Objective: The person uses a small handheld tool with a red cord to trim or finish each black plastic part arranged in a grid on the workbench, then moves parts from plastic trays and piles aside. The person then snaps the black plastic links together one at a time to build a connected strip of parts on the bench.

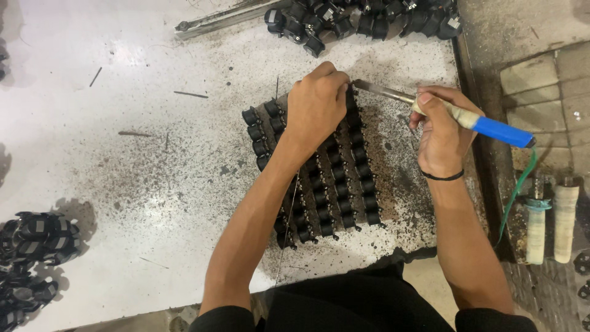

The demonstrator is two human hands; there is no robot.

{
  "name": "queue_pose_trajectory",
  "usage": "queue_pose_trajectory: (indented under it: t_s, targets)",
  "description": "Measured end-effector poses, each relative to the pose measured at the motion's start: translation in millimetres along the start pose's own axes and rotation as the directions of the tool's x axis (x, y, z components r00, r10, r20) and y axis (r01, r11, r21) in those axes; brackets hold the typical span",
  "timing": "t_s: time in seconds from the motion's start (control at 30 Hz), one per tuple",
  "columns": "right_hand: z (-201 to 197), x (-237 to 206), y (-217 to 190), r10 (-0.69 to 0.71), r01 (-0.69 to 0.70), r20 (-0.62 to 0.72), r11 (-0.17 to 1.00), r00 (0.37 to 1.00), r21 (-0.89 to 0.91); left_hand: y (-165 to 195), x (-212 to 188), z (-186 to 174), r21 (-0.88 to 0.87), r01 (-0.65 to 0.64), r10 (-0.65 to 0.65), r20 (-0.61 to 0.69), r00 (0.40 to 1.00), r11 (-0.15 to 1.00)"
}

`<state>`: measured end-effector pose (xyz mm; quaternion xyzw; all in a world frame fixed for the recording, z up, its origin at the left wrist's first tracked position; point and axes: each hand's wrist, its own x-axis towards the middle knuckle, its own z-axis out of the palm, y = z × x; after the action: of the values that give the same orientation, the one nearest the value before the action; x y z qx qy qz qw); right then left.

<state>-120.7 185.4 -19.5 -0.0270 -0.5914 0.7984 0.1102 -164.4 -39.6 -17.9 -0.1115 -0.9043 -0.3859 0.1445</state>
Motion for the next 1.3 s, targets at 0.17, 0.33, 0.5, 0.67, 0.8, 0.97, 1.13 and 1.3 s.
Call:
queue_pose_trajectory:
  t_s: [0.17, 0.33, 0.5, 0.67, 0.8, 0.97, 1.13, 1.3]
  targets:
    - [-0.1, 3.1, -1.1, 0.042, -0.041, 0.015, 0.999, 0.999, -0.011, 2.6, 9.2, 1.9, 0.101, -0.014, 0.007, 0.065, 0.998, 0.995]
    - [-4.4, 3.6, -2.4, -0.01, 0.011, -0.062, 1.0, 0.998, 0.02, 29.9, 5.5, -26.7, 0.073, -0.032, 0.033, -0.005, 0.999, 0.997]
    - [-8.0, -2.9, -9.8, -0.11, 0.114, -0.064, 0.991, 0.992, 0.069, 56.9, -47.1, -97.5, 0.038, -0.015, 0.019, -0.11, 0.994, 0.999]
    - [-60.9, -54.3, -51.7, -0.479, 0.472, 0.033, 0.848, 0.877, -0.24, 24.3, -112.1, -190.2, 0.402, 0.019, 0.122, -0.321, 0.939, 0.915]
    - [-170.4, -134.6, -89.3, -0.527, 0.356, -0.298, 0.806, 0.796, -0.473, -20.3, -184.9, -229.5, 0.472, 0.086, 0.118, -0.387, 0.915, 0.877]
    - [-312.1, -175.1, -99.8, -0.227, 0.191, -0.72, 0.973, 0.655, -0.133, -52.1, -272.4, -225.9, 0.437, 0.325, -0.045, -0.541, 0.84, 0.839]
    - [-384.2, -156.3, -111.9, -0.011, 0.279, -0.644, 0.907, 0.765, 0.315, -57.0, -286.0, -242.2, 0.716, 0.344, -0.053, -0.395, 0.917, 0.608]
    - [-345.3, -100.6, -102.2, 0.166, 0.167, -0.616, 0.879, 0.77, 0.446, -44.1, -279.3, -236.5, 0.541, 0.233, 0.056, -0.464, 0.884, 0.808]
